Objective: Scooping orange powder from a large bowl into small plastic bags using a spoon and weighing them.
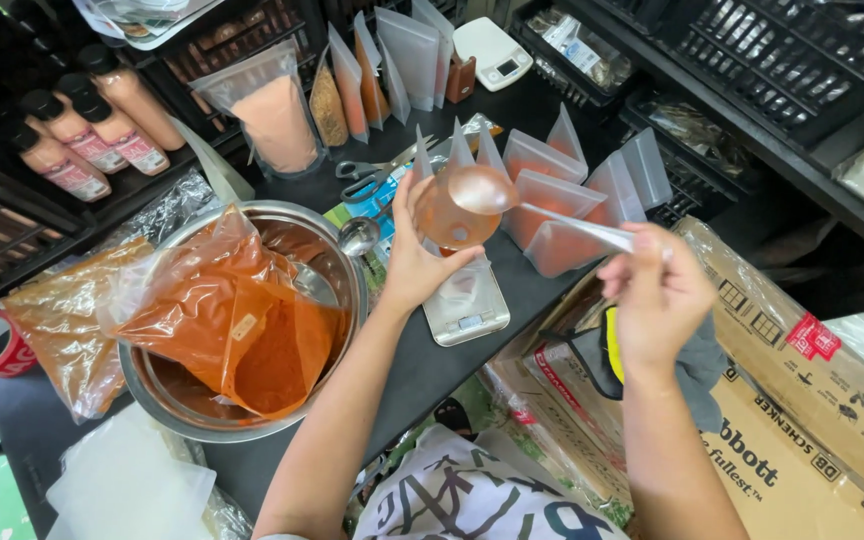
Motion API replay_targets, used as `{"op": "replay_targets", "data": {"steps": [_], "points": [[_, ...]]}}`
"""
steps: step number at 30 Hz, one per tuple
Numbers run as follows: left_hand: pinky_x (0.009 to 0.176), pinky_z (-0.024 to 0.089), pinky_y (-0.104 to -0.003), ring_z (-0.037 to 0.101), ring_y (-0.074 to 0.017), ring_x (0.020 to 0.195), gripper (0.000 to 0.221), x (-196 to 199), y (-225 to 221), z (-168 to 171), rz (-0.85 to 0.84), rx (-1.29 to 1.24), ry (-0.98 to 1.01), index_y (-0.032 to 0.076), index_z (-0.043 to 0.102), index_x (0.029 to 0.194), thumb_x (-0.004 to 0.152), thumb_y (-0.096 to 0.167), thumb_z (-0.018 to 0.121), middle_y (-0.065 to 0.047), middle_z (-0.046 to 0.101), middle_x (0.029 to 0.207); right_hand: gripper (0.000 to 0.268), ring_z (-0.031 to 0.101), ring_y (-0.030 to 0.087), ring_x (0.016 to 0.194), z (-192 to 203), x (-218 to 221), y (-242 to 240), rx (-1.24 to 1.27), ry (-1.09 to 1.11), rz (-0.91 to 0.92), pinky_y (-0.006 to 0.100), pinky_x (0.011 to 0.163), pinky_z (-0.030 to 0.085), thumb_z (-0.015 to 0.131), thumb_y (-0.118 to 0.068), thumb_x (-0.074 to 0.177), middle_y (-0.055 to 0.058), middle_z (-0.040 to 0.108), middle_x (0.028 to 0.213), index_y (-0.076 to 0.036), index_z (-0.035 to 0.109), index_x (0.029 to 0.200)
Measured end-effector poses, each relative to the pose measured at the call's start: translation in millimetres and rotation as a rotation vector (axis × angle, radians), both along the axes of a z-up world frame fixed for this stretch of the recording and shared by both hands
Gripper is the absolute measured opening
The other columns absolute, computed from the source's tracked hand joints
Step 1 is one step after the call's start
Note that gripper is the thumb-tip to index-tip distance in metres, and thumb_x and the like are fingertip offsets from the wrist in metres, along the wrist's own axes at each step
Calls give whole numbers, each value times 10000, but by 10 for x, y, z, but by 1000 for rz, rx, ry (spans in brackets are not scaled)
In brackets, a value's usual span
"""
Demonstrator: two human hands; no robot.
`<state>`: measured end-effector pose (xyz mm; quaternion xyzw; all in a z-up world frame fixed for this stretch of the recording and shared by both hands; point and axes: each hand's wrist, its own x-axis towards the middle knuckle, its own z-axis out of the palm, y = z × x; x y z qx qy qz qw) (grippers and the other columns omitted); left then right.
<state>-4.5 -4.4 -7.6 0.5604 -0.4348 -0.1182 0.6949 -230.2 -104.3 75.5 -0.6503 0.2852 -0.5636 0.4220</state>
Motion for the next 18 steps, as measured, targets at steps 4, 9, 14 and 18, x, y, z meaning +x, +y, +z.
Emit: {"op": "replay_targets", "data": {"steps": [4, 9, 14, 18], "points": [[1216, 365, -481, 406, -338, 1477, 1106, -36, 197, 168, 58, 0, 48, 163, 97, 1591, 812, 293, 872, -177, 309, 1599, 172, 560, 69, 485, 146, -78, -30, 246, -257, 120, 156, 438, 429, 557, -130, 1123, 36, 615, 650, -47, 689, 1050], [1194, 404, -471, 462, -296, 1423, 1026, -27, 957, 511, 307, -127, 45, 162, 148, 1574, 833, 232, 855, -161, 371, 1561, 268, 537, 144, 427, 243, -47, -61, 551, -438, 68, 223, 424, 406, 459, -147, 1084, 76, 554, 544, -82, 648, 904], [1198, 406, -491, 452, -333, 1423, 999, 137, 2317, 256, 728, -98, -57, 192, 131, 1579, 852, 189, 817, -160, 385, 1525, 241, 452, 169, 435, 57, 65, -97, 583, -367, 105, 256, 460, 347, 446, -201, 1043, 100, 519, 563, -100, 603, 891], [1164, 399, -487, 348, -316, 1463, 991, 277, 3000, -444, 996, -54, 110, 230, 121, 1573, 886, 124, 828, -137, 235, 1583, 230, 420, 167, 428, 111, 212, 17, 665, -356, 80, 263, 487, 331, 446, -177, 1014, 88, 515, 548, -110, 599, 857]]}}
